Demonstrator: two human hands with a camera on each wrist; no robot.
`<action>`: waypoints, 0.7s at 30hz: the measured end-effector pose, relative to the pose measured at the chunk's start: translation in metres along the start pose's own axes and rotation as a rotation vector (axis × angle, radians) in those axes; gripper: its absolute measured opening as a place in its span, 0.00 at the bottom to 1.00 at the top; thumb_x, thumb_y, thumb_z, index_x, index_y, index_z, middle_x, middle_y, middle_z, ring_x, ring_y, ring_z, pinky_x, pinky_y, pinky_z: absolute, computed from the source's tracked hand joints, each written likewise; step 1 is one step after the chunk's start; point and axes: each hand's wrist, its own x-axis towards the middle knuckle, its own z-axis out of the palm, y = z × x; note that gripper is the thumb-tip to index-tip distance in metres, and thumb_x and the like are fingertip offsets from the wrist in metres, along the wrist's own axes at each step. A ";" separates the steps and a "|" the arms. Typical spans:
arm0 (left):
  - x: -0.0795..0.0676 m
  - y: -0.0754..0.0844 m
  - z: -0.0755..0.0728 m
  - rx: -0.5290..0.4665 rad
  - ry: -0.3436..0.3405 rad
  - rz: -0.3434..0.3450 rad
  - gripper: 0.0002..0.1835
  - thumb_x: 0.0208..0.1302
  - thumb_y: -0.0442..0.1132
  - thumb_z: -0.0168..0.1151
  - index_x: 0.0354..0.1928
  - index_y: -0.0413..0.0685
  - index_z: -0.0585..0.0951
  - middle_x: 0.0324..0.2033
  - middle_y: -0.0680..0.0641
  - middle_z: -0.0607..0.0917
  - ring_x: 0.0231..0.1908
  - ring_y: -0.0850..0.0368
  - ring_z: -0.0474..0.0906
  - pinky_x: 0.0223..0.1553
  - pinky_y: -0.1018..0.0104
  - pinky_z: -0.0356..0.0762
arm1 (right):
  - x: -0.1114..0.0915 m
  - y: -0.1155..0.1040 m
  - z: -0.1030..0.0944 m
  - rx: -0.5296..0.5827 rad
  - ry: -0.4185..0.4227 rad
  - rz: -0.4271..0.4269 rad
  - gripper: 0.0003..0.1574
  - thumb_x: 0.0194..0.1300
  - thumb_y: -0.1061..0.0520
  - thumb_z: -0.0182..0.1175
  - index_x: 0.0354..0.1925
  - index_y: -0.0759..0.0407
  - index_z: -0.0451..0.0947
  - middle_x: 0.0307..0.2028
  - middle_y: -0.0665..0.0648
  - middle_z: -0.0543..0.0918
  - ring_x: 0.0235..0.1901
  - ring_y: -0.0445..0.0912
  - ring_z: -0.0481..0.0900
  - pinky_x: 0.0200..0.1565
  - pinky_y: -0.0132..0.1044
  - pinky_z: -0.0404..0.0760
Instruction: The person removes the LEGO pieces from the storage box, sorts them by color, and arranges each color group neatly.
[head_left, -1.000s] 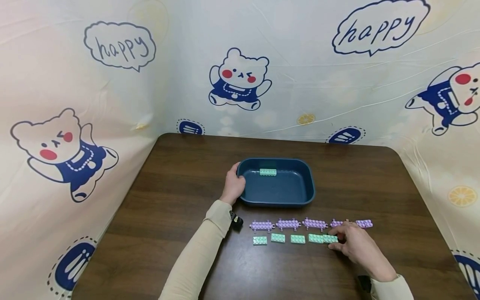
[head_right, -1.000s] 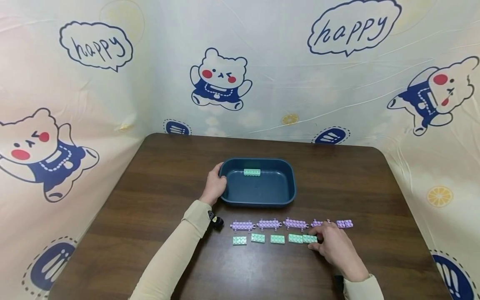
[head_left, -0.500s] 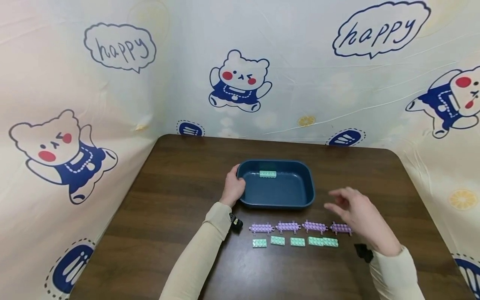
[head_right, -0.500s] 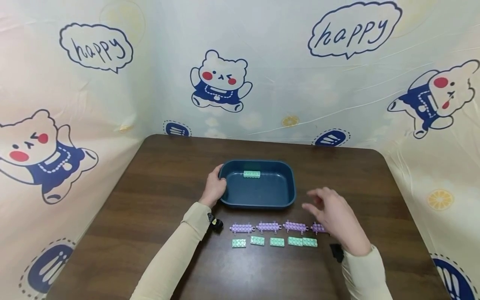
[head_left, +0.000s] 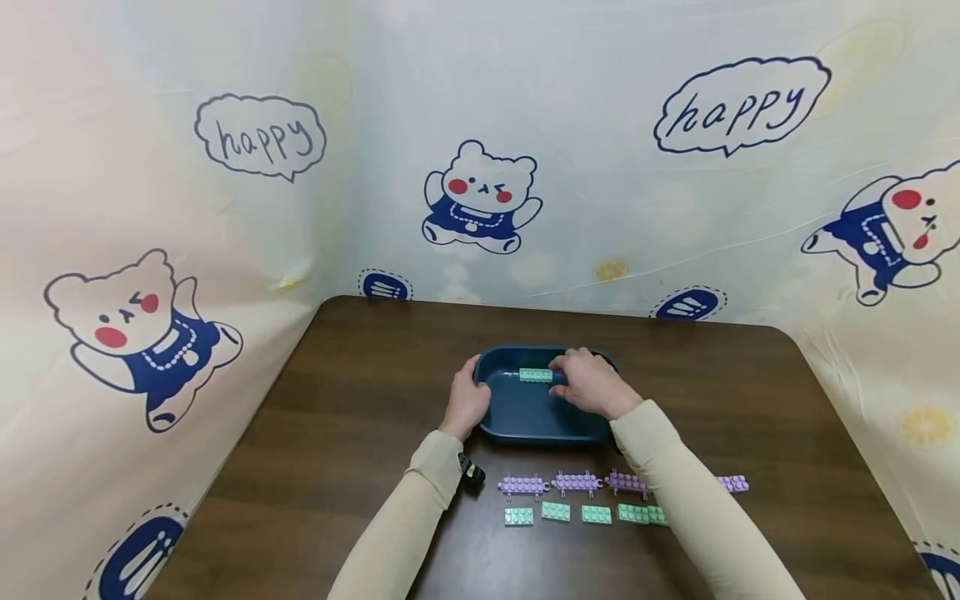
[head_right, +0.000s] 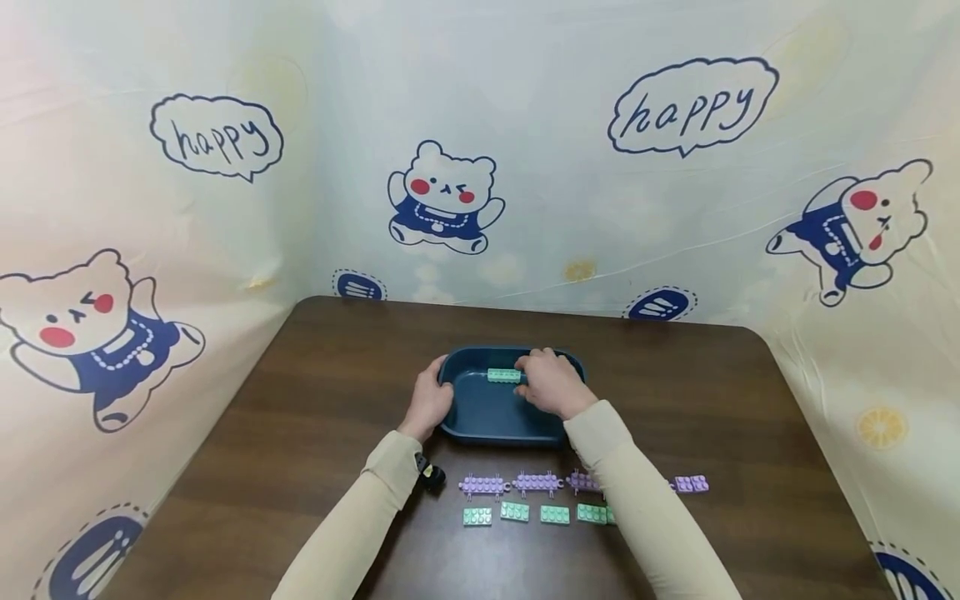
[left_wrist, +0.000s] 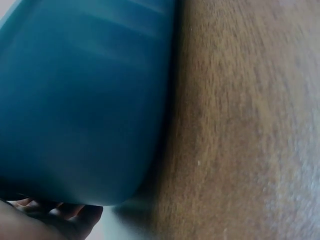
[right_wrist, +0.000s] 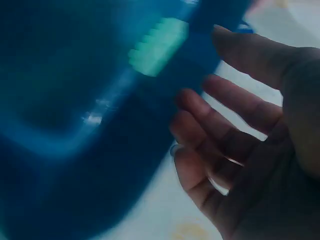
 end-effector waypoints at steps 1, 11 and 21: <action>0.000 -0.001 0.001 0.001 -0.002 -0.004 0.31 0.64 0.26 0.45 0.71 0.46 0.65 0.67 0.43 0.69 0.66 0.46 0.65 0.63 0.45 0.64 | 0.003 0.001 0.005 -0.001 -0.020 0.013 0.27 0.63 0.52 0.66 0.57 0.63 0.78 0.52 0.62 0.80 0.51 0.58 0.74 0.52 0.54 0.75; 0.002 0.001 0.000 -0.014 0.018 0.003 0.31 0.64 0.25 0.45 0.70 0.44 0.65 0.66 0.42 0.70 0.64 0.45 0.66 0.62 0.44 0.65 | 0.017 0.004 0.024 -0.111 -0.122 0.014 0.32 0.67 0.51 0.61 0.67 0.56 0.70 0.62 0.63 0.70 0.58 0.59 0.68 0.56 0.56 0.71; 0.001 -0.001 0.002 -0.016 0.018 0.016 0.32 0.62 0.24 0.45 0.70 0.45 0.66 0.65 0.42 0.71 0.64 0.48 0.66 0.62 0.47 0.66 | 0.013 0.006 0.030 -0.107 -0.052 -0.008 0.14 0.66 0.52 0.61 0.46 0.58 0.81 0.48 0.57 0.77 0.46 0.54 0.71 0.47 0.51 0.75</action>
